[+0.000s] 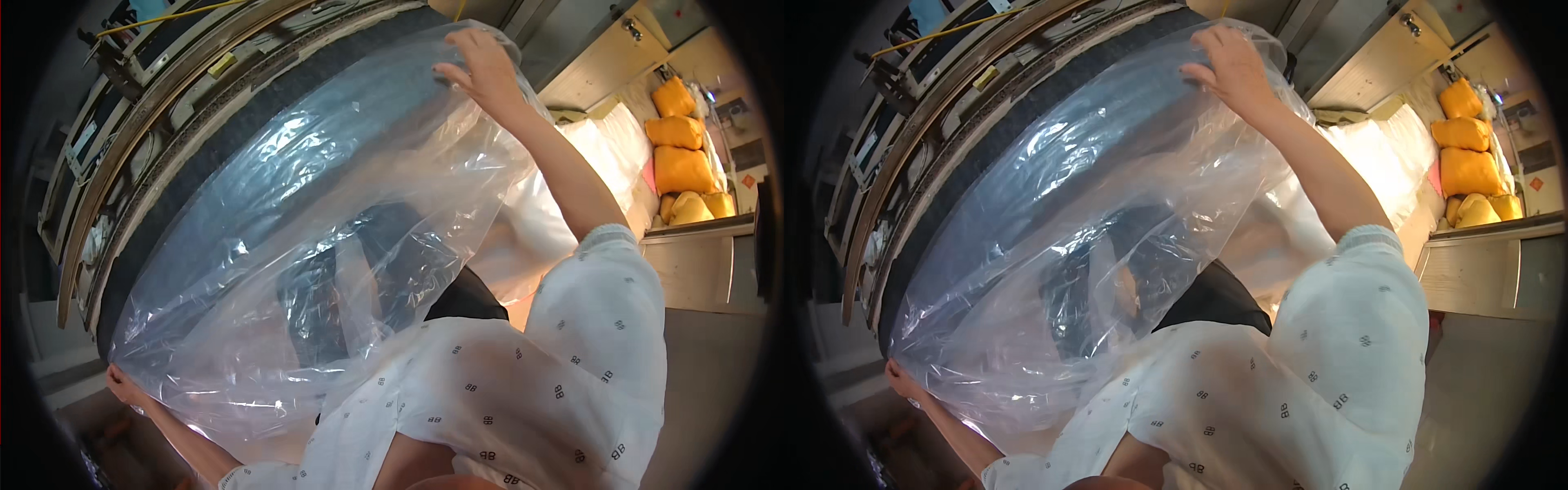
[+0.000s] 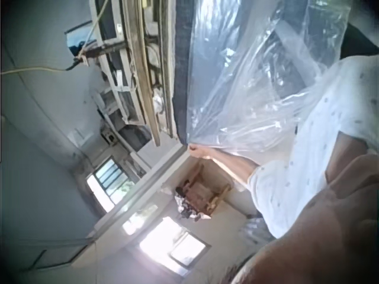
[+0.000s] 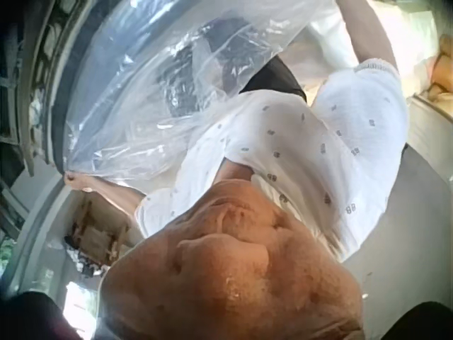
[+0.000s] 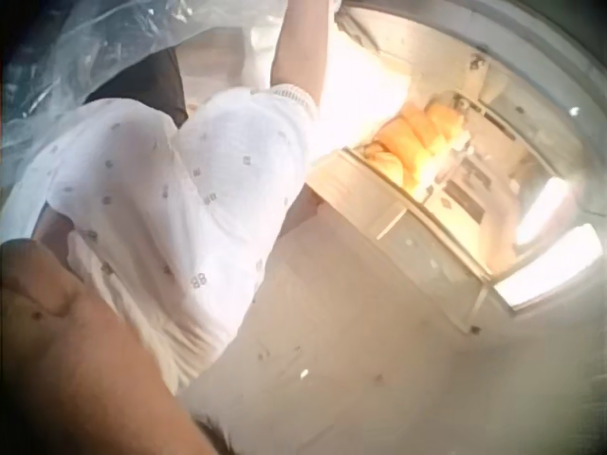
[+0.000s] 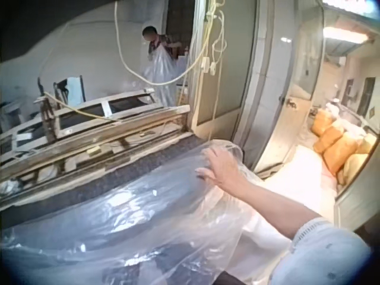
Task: Covering a large foam or cushion component with a clear plastic sheet.
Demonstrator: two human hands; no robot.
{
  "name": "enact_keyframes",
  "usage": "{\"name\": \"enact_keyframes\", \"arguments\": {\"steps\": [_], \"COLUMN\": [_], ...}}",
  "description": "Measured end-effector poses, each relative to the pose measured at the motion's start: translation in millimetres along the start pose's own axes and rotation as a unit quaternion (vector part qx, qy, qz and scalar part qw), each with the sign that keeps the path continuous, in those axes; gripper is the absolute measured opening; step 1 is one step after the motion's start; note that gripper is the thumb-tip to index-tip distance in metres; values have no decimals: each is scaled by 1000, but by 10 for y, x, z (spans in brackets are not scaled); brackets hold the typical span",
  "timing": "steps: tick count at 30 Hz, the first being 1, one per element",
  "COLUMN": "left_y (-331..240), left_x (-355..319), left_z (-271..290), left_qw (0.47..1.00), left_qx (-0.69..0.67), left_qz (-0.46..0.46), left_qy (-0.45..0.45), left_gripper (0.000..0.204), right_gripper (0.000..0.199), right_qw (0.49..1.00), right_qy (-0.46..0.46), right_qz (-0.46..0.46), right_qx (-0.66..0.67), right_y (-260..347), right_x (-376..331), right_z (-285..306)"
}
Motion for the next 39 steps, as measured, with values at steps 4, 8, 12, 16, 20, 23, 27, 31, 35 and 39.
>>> {"name": "enact_keyframes", "arguments": {"steps": [4, 8, 12, 16, 20, 23, 27, 31, 35, 39], "left_y": [-90, -269, -398, -328, -85, 207, 593, 475, -281, 586], "left_x": [80, 4, -76, -164, -323, -684, -1126, -815, -45, 409], "left_z": [-13, 73, 368, 914, 1285, 1418, 1257, 846, 825, 285], "left_qw": [999, 999, 997, 978, 972, 991, 919, 846, 811, 933], "left_qx": [-4, -3, -36, -175, -192, -101, -280, -447, -532, -320], "left_qz": [-3, -8, 42, 103, 135, 72, 270, 289, 240, 157], "left_qy": [-38, -40, -44, -36, 18, 52, 61, 14, -46, -58], "left_gripper": [33, 32, 34, 35, 36, 36, 37, 35, 39, 31], "right_gripper": [31, 24, 24, 18, 14, 15, 14, 8, 10, 10], "right_qw": [985, 979, 989, 990, 985, 985, 959, 959, 839, 931], "right_qy": [-162, 41, 2, 65, 96, 66, 60, 29, -91, -107], "right_qz": [7, -111, -133, -29, -23, -49, -29, 46, -152, -150], "right_qx": [-63, 169, 61, 120, 140, 155, 274, 277, 515, 314], "right_y": [-227, -503, -404, -404, -437, -376, -390, -557, -738, -189], "right_x": [272, 486, 603, 781, 815, 780, 776, 1062, 1402, 1273], "right_z": [70, -463, -550, -637, -685, -694, -786, -645, 151, 20]}}
Point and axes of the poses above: each hand's wrist, its own x-axis towards the middle knuckle, its own z-axis out of the back of the hand, y = z × x, the point moved 7 cm from there along x, towards the middle knuckle, and after that the axes turned 8 degrees about -z, right-handed, at the moved point
